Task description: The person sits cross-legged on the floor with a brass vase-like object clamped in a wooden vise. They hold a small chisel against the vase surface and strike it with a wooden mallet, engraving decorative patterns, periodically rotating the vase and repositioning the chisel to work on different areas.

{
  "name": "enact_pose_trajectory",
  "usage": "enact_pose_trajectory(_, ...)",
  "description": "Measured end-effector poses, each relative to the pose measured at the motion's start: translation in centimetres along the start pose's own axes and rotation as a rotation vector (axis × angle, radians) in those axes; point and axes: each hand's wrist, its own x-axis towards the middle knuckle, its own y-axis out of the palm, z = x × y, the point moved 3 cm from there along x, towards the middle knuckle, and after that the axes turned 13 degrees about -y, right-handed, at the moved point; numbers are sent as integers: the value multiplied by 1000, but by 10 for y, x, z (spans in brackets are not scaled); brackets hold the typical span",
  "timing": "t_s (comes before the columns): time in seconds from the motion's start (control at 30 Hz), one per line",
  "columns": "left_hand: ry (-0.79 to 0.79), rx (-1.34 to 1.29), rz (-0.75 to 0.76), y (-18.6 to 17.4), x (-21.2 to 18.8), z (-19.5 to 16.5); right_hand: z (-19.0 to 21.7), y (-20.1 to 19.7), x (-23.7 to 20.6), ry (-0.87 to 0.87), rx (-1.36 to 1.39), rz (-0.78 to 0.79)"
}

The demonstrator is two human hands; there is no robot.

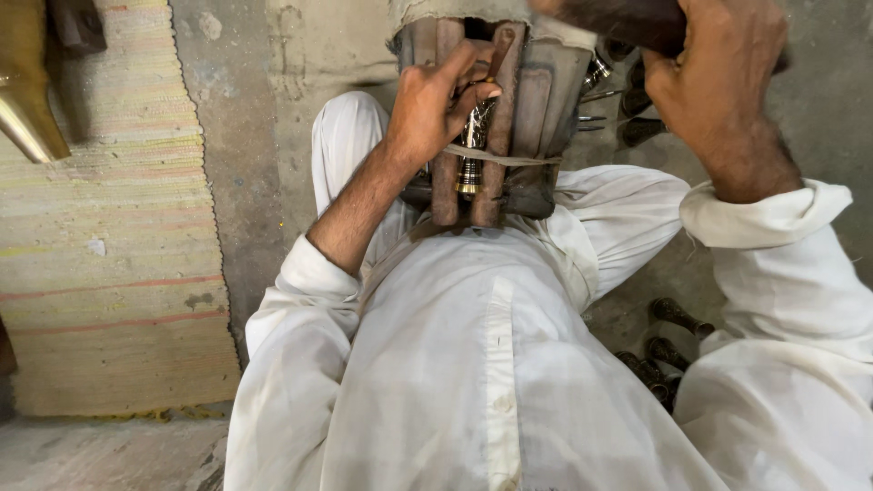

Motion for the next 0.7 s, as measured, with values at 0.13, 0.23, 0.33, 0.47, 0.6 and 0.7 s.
enact_pose_trajectory(0.13,-78,4,53,-1,0,4,-1,0,3,-15,-119,114)
enact_pose_trajectory(0.23,39,-63,-9,-4,0,-1,-3,-1,5,-95,-165,64)
enact_pose_trajectory(0.33,-79,-2,29,-4,2,0,-5,5,4,-58,-201,143)
enact_pose_trajectory(0.47,-88,13,17,-6,1,0,-6,12,1,-65,-110,107)
enact_pose_trajectory(0.6,0,16,-4,-6,3,0,-14,19,-2,143,381,-31)
enact_pose_trajectory(0.7,-5,-25,-4,-5,2,0,-13,21,-1,59,152,6)
